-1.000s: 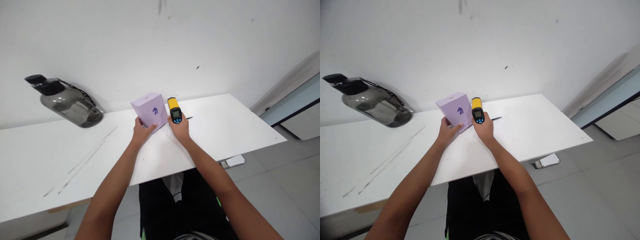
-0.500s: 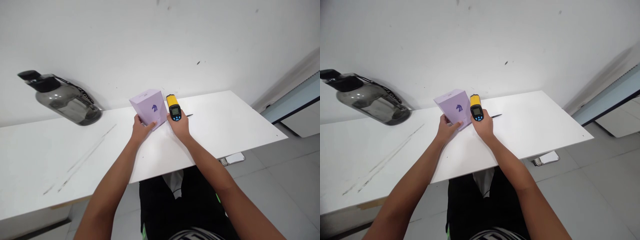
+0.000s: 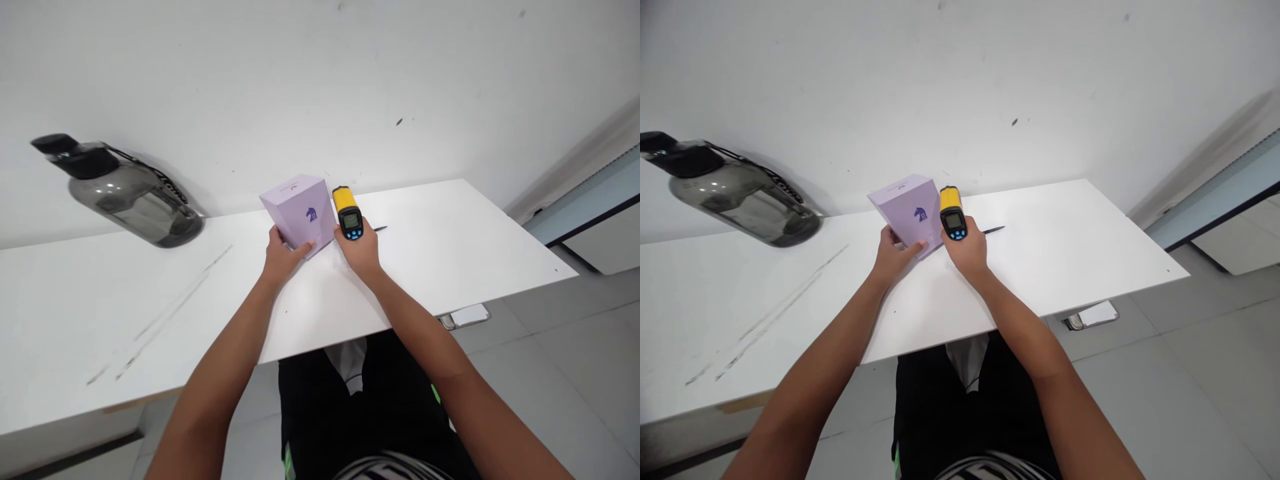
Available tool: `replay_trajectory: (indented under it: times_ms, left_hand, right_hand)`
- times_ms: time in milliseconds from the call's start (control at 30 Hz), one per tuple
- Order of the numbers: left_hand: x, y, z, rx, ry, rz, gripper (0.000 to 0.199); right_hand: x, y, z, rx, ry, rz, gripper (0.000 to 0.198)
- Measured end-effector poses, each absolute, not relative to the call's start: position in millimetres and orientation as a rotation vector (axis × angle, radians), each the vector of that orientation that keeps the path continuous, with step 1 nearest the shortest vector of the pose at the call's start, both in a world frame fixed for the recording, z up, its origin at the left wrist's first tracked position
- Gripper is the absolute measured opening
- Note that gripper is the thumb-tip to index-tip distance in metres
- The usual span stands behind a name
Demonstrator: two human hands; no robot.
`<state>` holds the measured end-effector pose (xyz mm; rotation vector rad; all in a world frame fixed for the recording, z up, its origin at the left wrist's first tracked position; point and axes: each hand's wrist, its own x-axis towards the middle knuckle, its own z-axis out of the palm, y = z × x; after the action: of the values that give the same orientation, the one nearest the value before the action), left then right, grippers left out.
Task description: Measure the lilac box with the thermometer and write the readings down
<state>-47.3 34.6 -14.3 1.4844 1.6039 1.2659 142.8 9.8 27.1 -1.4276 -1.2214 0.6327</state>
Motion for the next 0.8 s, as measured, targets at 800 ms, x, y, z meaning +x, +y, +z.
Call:
replay_trajectory:
  times_ms: [800]
  left_hand:
    - [-45.4,32.3,-10.5,1.498,1.633,1.255,0.083]
  right_hand:
    - [142.0,10.2,23.5,-1.402,-1.228,0.622,0.027]
